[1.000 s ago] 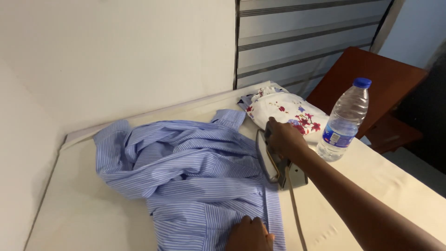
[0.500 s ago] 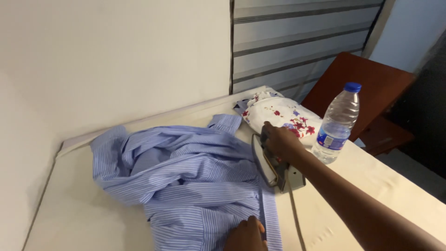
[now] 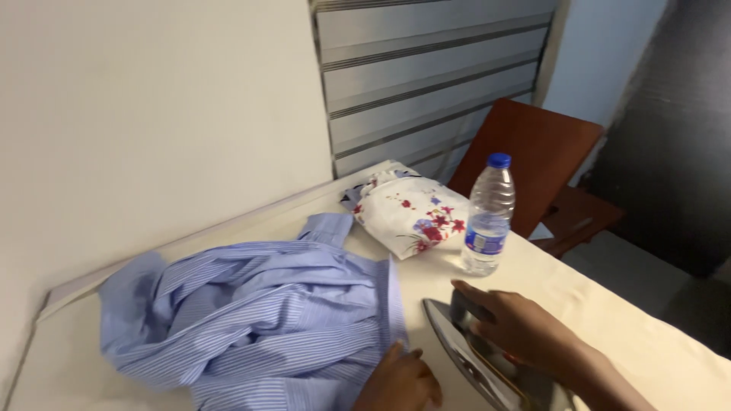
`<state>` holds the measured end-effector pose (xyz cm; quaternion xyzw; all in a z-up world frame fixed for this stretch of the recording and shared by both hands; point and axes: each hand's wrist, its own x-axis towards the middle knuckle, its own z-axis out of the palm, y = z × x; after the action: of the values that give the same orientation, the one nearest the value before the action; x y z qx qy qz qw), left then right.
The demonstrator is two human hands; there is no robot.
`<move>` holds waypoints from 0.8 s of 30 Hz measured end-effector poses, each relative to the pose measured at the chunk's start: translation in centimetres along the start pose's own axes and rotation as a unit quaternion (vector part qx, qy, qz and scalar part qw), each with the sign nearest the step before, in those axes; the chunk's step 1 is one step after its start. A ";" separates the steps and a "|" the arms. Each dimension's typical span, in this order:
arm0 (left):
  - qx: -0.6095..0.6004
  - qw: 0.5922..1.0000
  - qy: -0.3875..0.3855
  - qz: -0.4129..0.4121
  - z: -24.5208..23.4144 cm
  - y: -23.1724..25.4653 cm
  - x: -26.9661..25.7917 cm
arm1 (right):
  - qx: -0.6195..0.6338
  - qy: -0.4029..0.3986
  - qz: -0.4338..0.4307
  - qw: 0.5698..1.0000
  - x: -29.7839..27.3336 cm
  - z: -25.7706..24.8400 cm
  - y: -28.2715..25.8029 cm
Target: The person is ironing a blue and white striped button-up shirt on a white surface.
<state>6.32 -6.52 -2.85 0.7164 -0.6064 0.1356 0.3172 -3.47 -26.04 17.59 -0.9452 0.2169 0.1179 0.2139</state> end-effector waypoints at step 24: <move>0.353 0.827 -0.394 -0.189 -35.3 3.5 23.4 | 0.124 -0.101 -0.375 0.913 -3.8 -1.0 -7.2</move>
<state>15.00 -3.25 38.60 0.8728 -0.4430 -0.0159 -0.2042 -3.34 -19.28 22.16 -0.9058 -0.1632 0.0963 0.3789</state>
